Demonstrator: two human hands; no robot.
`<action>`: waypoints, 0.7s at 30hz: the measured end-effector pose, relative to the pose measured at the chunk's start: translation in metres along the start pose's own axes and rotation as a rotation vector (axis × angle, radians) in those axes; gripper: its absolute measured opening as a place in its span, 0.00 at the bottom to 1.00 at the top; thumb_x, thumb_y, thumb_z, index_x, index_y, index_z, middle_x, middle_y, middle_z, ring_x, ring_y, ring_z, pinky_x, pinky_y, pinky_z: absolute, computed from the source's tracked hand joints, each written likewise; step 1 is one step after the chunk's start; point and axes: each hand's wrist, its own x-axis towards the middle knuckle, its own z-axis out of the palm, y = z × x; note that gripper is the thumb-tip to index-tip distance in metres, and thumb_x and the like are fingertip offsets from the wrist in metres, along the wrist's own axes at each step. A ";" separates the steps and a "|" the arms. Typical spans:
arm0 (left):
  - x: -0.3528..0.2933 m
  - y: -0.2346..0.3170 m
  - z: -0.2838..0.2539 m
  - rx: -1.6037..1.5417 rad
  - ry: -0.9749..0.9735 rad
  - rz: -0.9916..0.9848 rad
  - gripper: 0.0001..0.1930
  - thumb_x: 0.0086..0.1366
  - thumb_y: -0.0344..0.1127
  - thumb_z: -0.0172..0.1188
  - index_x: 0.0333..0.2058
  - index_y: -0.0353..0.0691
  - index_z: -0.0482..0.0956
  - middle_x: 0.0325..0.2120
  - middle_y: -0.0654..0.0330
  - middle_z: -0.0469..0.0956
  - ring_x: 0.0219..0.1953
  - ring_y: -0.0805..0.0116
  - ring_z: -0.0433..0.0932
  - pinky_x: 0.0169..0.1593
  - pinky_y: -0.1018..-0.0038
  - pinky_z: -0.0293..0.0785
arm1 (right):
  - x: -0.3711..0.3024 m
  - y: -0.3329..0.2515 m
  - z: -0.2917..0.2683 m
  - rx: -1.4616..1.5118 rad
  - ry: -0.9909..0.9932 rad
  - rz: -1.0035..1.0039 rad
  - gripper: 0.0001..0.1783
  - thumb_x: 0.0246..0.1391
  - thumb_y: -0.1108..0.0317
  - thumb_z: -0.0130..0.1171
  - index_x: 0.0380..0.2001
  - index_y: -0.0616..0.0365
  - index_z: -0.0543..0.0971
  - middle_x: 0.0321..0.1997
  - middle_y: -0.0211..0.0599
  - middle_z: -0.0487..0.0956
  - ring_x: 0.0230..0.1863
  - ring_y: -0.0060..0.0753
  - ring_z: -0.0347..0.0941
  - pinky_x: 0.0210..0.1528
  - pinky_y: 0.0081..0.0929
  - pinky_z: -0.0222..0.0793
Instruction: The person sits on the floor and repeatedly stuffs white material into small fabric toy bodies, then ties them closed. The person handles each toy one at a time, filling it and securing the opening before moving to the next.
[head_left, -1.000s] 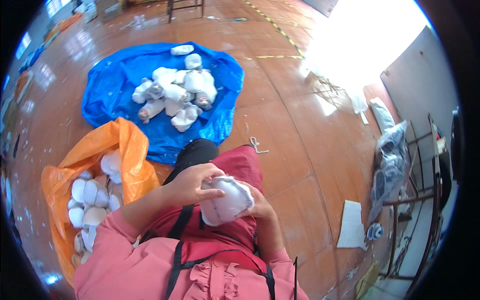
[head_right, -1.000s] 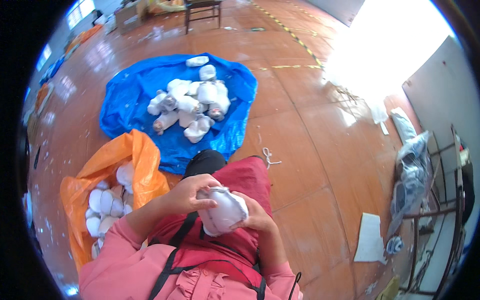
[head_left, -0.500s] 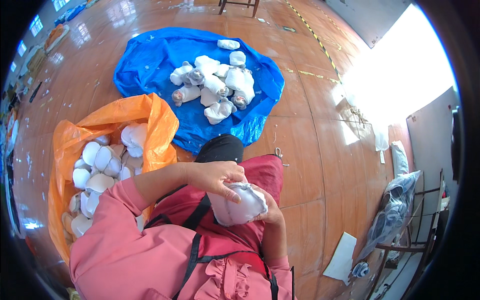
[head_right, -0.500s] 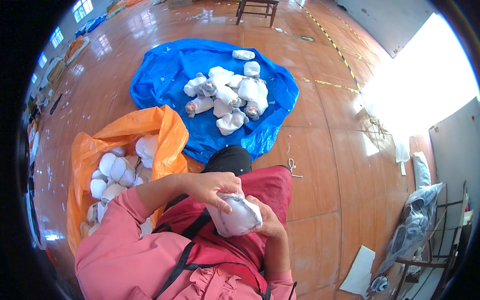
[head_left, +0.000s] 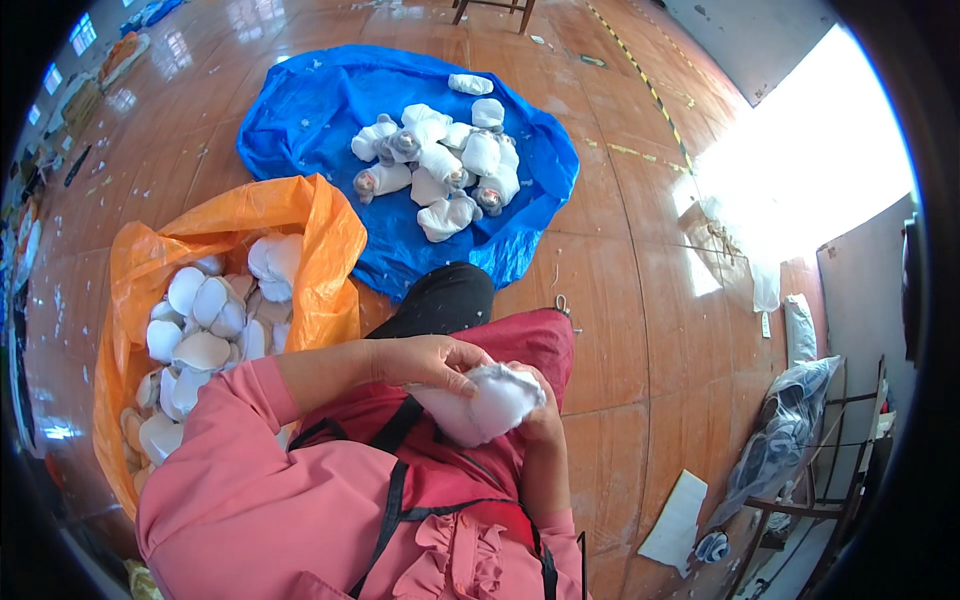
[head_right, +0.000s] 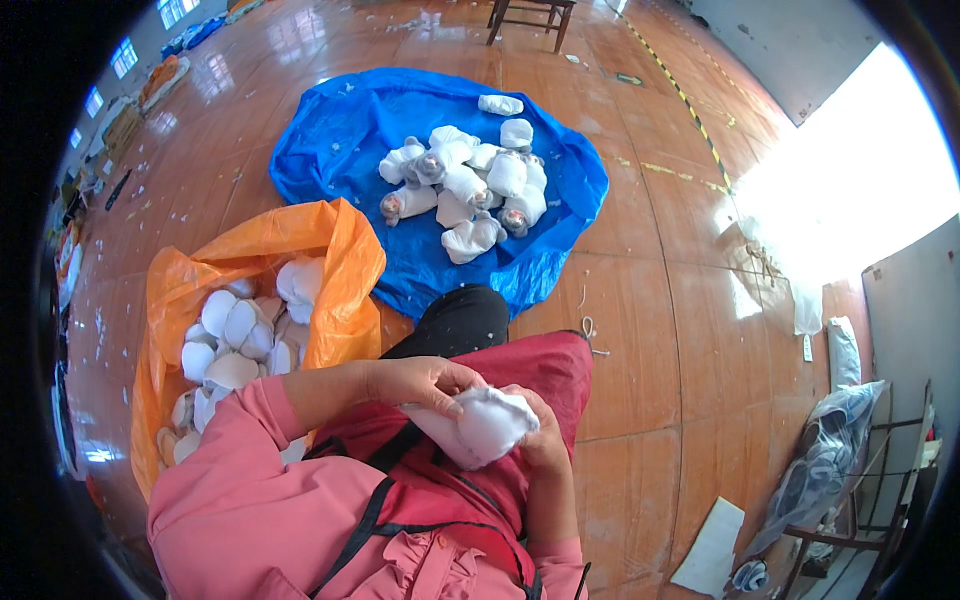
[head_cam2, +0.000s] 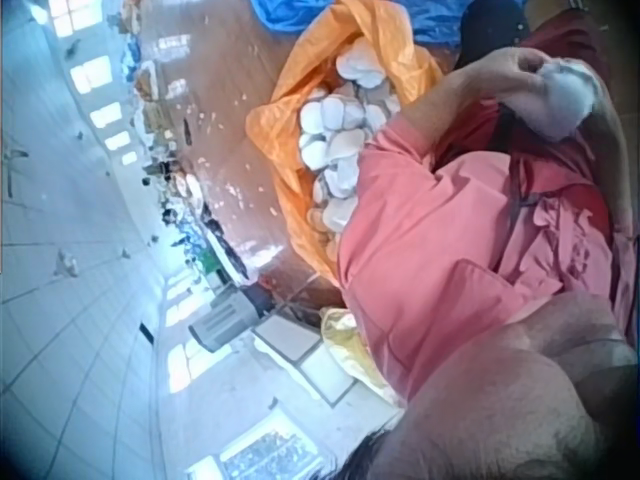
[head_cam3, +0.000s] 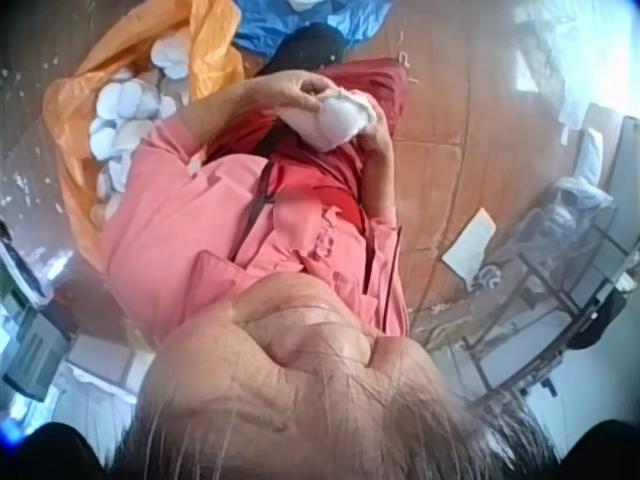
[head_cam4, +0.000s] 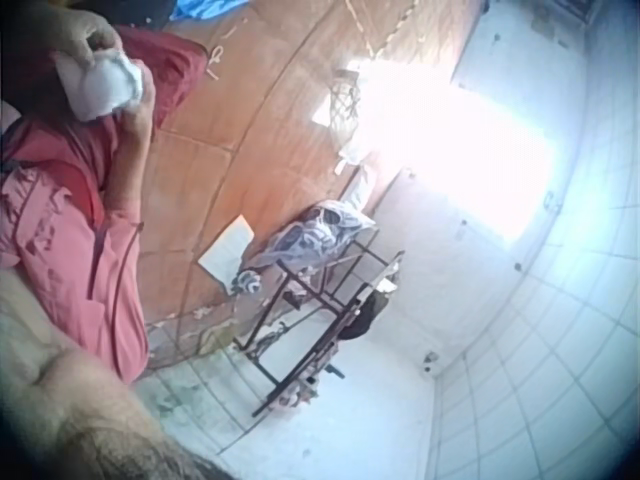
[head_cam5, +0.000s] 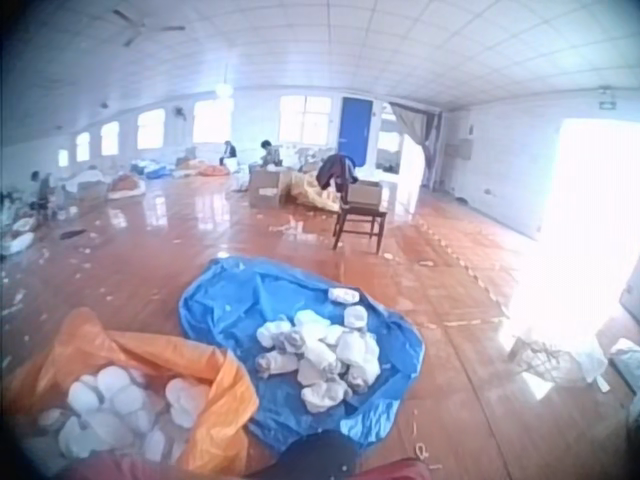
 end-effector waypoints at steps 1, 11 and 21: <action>0.001 -0.001 -0.001 0.001 0.012 -0.004 0.25 0.59 0.42 0.70 0.51 0.37 0.75 0.44 0.62 0.76 0.49 0.72 0.73 0.55 0.73 0.68 | -0.002 0.002 -0.003 0.010 0.066 0.051 0.42 0.39 0.61 0.78 0.58 0.60 0.71 0.56 0.38 0.75 0.56 0.35 0.72 0.58 0.34 0.70; 0.006 -0.042 -0.007 -0.517 0.232 0.080 0.20 0.61 0.34 0.67 0.51 0.37 0.76 0.42 0.59 0.81 0.42 0.70 0.80 0.48 0.72 0.77 | 0.017 0.015 0.011 0.022 0.176 0.030 0.27 0.63 0.64 0.57 0.62 0.61 0.67 0.61 0.41 0.73 0.60 0.36 0.71 0.61 0.35 0.68; 0.000 -0.057 0.000 -0.550 0.311 0.013 0.25 0.59 0.38 0.69 0.53 0.38 0.74 0.44 0.60 0.80 0.43 0.71 0.80 0.50 0.73 0.76 | 0.018 0.033 0.011 -0.031 0.363 0.103 0.19 0.68 0.65 0.49 0.58 0.59 0.69 0.55 0.37 0.76 0.54 0.31 0.74 0.57 0.30 0.71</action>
